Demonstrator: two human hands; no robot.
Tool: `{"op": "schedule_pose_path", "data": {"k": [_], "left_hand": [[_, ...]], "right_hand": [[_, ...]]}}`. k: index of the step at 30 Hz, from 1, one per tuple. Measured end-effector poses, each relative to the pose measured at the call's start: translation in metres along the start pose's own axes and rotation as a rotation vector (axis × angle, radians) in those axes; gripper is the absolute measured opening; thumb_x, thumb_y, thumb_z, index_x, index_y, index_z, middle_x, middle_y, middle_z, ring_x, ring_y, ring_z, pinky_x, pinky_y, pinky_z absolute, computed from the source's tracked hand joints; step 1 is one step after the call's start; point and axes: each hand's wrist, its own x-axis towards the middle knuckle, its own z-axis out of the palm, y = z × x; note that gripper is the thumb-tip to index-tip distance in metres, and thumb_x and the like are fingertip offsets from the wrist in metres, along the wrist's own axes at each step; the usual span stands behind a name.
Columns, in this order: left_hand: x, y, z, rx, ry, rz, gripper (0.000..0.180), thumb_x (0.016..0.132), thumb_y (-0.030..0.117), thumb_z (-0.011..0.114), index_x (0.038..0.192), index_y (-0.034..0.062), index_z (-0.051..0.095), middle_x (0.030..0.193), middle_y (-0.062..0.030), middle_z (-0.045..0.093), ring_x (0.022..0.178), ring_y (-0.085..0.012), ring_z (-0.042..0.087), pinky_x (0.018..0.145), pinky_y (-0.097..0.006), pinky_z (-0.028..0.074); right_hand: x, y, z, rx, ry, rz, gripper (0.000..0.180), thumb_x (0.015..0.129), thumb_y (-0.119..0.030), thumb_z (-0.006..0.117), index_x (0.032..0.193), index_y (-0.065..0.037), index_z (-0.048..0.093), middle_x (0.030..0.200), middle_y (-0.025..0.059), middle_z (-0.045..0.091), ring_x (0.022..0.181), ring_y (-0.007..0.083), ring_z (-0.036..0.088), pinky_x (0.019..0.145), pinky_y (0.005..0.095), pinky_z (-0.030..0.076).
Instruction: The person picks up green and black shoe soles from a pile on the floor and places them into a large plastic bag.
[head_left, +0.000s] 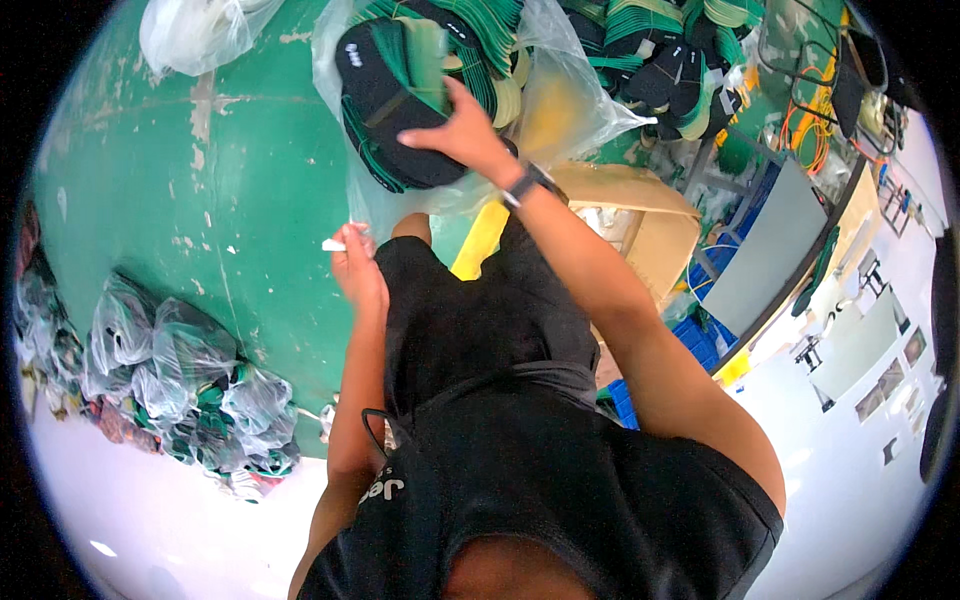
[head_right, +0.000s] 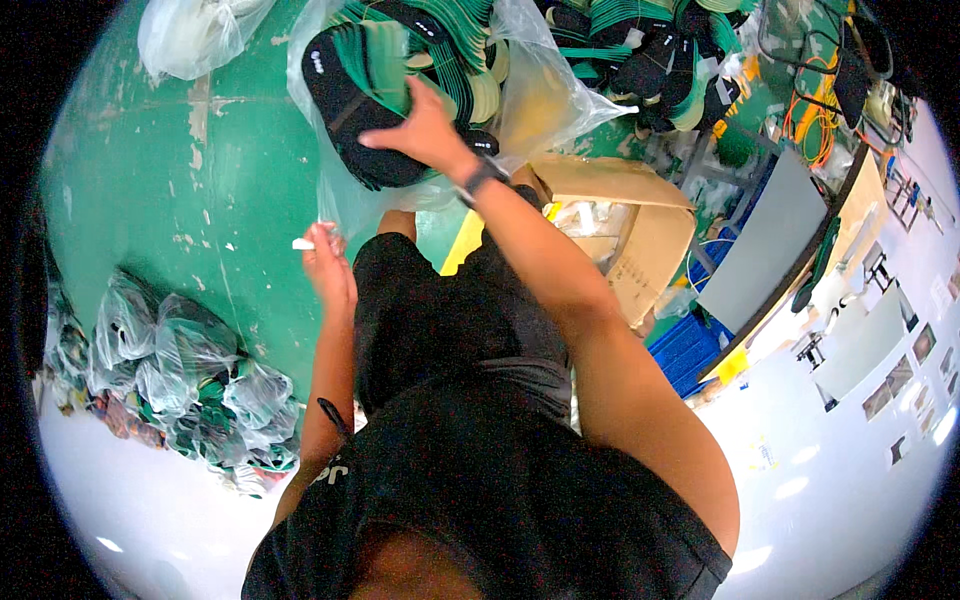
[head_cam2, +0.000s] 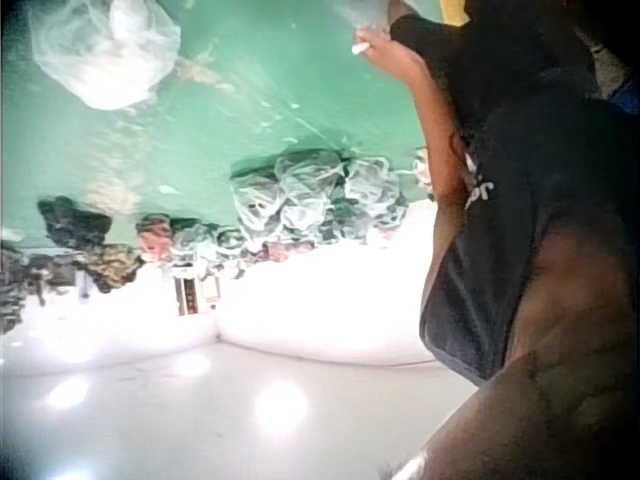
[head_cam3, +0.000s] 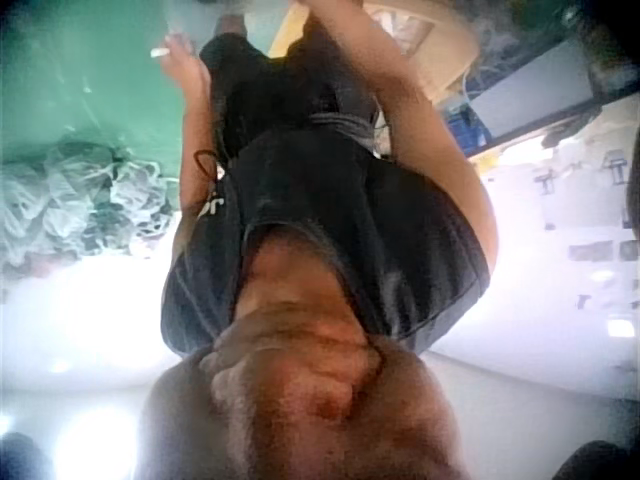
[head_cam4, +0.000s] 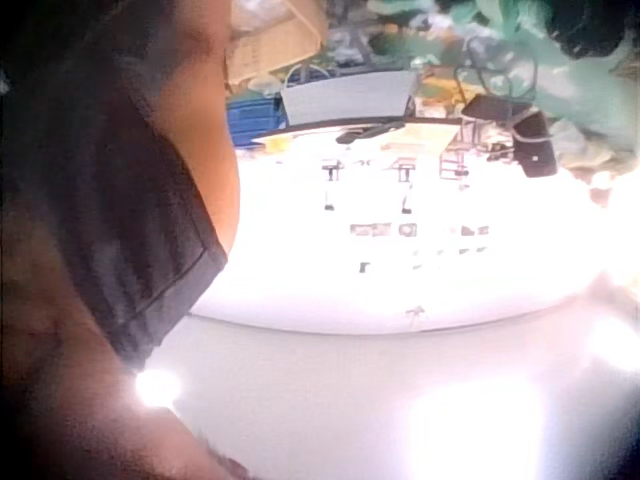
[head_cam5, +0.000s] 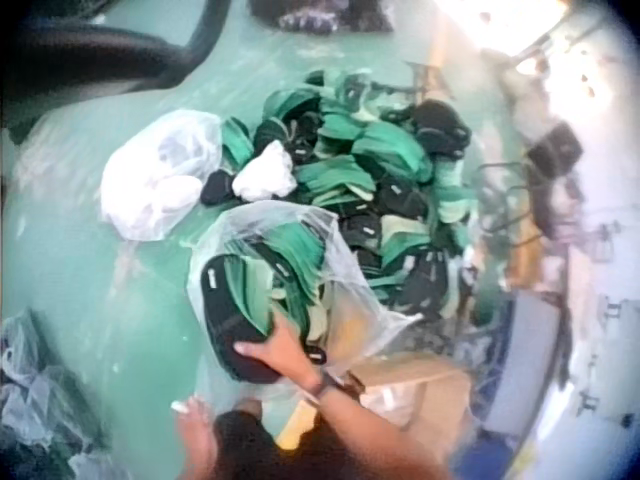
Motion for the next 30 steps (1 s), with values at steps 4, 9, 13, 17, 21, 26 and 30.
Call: {"op": "schedule_pose_path", "data": {"k": [4,9,13,17,21,26,30], "left_hand": [[-0.002,0.011,-0.004,-0.027,-0.013,-0.018,0.023,0.096,0.027,0.047,0.085,0.0079,0.053,0.065,0.0052,0.038,0.059,-0.0037,0.034,0.049,-0.02,0.024],[0.002,0.0,-0.001,0.016,-0.009,-0.013,0.023,0.096,0.027,0.047,0.084,0.0076,0.052,0.065,0.0053,0.037,0.057,-0.0039,0.032,0.049,-0.021,0.024],[0.006,-0.002,-0.011,0.077,-0.014,0.037,0.024,0.096,0.026,0.046,0.084,0.0063,0.051,0.063,0.0053,0.035,0.056,-0.0051,0.031,0.052,-0.023,0.025],[0.0,0.0,0.0,0.116,-0.003,-0.002,0.023,0.096,0.024,0.047,0.084,0.0046,0.051,0.06,0.0048,0.034,0.054,-0.0061,0.031,0.053,-0.024,0.028],[-0.001,0.003,0.006,0.137,0.02,-0.006,0.024,0.096,0.025,0.047,0.084,0.0047,0.051,0.06,0.0048,0.035,0.054,-0.0054,0.032,0.053,-0.024,0.028],[0.005,-0.002,-0.006,0.104,0.06,-0.009,0.023,0.095,0.026,0.048,0.083,0.0066,0.051,0.06,0.0048,0.036,0.054,-0.0052,0.033,0.053,-0.024,0.028],[0.008,-0.007,-0.011,0.096,0.045,-0.006,0.022,0.095,0.026,0.049,0.082,0.0084,0.05,0.061,0.0048,0.036,0.054,-0.0052,0.033,0.053,-0.024,0.028]], "right_hand": [[-0.069,0.012,-0.078,0.155,-0.069,0.073,0.103,0.06,-0.028,0.084,0.139,0.002,0.025,0.134,0.0191,0.04,0.124,0.0266,0.039,0.105,0.0341,0.028],[-0.02,0.101,-0.113,0.218,-0.364,0.364,0.091,0.071,-0.046,0.073,0.136,0.004,0.033,0.123,0.0206,0.053,0.11,0.024,0.053,0.093,0.0339,0.042],[0.023,0.116,-0.08,0.038,0.043,0.376,0.081,0.081,-0.065,0.046,0.122,0.004,0.049,0.109,0.0275,0.059,0.109,0.0437,0.051,0.096,0.0434,0.036],[0.034,0.13,-0.068,0.013,0.296,0.335,0.062,0.091,-0.051,0.035,0.113,0.006,0.048,0.1,0.0328,0.057,0.098,0.05,0.05,0.085,0.0502,0.04],[0.038,0.142,-0.055,-0.075,0.508,0.359,0.06,0.088,-0.047,0.047,0.108,0.009,0.049,0.092,0.0312,0.059,0.094,0.0473,0.054,0.083,0.0497,0.041],[0.072,0.122,-0.075,0.193,0.438,0.496,0.068,0.077,-0.049,0.064,0.112,0.007,0.047,0.09,0.0199,0.064,0.088,0.035,0.06,0.078,0.0441,0.045],[0.118,0.145,-0.094,0.674,0.487,0.611,0.047,0.079,-0.035,0.067,0.101,0.004,0.053,0.077,0.0079,0.057,0.07,0.0172,0.05,0.062,0.0365,0.043]]}}
